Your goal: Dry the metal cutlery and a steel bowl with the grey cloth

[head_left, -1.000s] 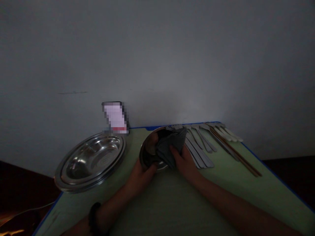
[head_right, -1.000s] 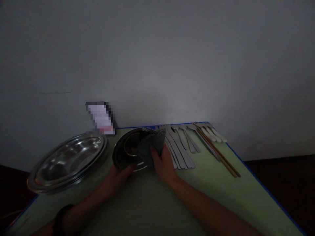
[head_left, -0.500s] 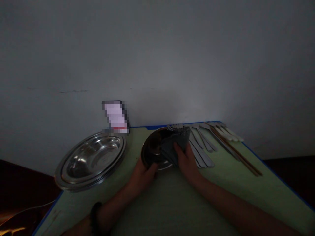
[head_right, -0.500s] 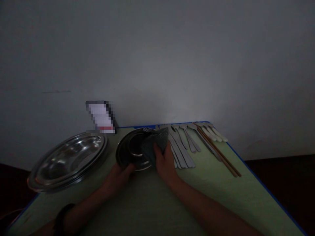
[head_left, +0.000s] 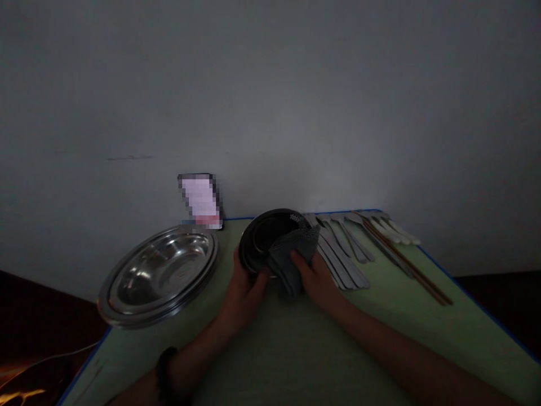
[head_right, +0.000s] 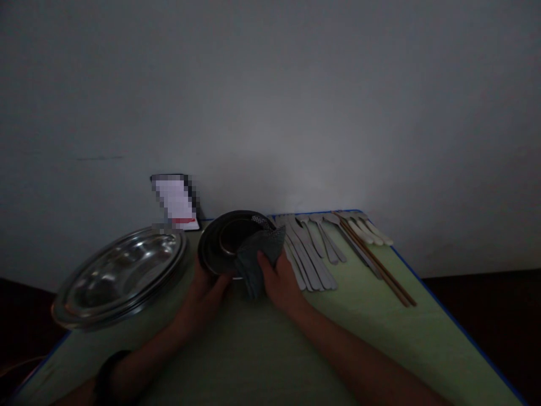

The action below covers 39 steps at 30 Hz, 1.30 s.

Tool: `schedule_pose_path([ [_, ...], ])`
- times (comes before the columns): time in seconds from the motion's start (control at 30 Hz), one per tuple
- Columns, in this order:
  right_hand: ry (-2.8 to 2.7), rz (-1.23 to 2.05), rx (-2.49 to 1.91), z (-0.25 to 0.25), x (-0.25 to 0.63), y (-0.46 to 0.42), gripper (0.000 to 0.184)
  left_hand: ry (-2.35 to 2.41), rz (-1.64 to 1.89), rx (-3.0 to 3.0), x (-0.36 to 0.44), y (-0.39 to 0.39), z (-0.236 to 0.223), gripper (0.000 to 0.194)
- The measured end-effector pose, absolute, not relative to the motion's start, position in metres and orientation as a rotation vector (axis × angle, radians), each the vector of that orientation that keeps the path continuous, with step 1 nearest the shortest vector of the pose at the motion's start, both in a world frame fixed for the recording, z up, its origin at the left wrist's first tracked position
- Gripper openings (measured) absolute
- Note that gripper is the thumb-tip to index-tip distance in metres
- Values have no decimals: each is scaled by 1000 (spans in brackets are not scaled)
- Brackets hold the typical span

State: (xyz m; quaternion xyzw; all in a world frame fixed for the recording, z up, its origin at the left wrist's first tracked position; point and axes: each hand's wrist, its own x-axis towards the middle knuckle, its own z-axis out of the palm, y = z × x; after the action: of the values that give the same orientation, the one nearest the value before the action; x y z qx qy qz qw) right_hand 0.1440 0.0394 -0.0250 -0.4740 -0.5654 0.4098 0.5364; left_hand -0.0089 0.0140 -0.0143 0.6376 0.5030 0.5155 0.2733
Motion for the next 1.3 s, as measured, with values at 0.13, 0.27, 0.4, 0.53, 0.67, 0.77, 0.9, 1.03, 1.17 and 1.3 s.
schedule_pose_path([
  [0.13, -1169, 1017, -1134, -26, 145, 43, 43, 1289, 1394, 1725, -13, 15, -13, 61],
  [0.27, -1155, 1073, -1119, -27, 147, 45, 44, 1286, 1331, 1645, -9, 10, -11, 64],
  [0.4, -1276, 1074, -1124, -24, 147, 42, 43, 1315, 1123, 1610, -5, 8, -12, 44],
  [0.53, -1395, 1056, -1087, -23, 144, 38, 40, 1334, 1109, 1508, -8, 9, -15, 28],
  [0.67, -1303, 1056, -1097, -26, 144, 39, 42, 1348, 1031, 1530, -18, 9, -22, 24],
  [0.77, -1278, 1079, -1113, -25, 145, 41, 41, 1266, 1039, 1625, -22, 9, -25, 30],
  [0.9, -1263, 1094, -1142, -23, 147, 42, 41, 1175, 1058, 1782, -17, 8, -20, 44],
  [1.03, -1236, 1117, -1170, -20, 148, 43, 43, 1170, 1046, 1786, -12, 7, -17, 64],
  [1.17, -1228, 1104, -1194, -19, 148, 43, 43, 1140, 1101, 1714, -11, 8, -20, 83],
  [1.3, -1244, 1116, -1175, -19, 147, 42, 42, 1060, 1186, 1604, -8, 6, -14, 70],
])
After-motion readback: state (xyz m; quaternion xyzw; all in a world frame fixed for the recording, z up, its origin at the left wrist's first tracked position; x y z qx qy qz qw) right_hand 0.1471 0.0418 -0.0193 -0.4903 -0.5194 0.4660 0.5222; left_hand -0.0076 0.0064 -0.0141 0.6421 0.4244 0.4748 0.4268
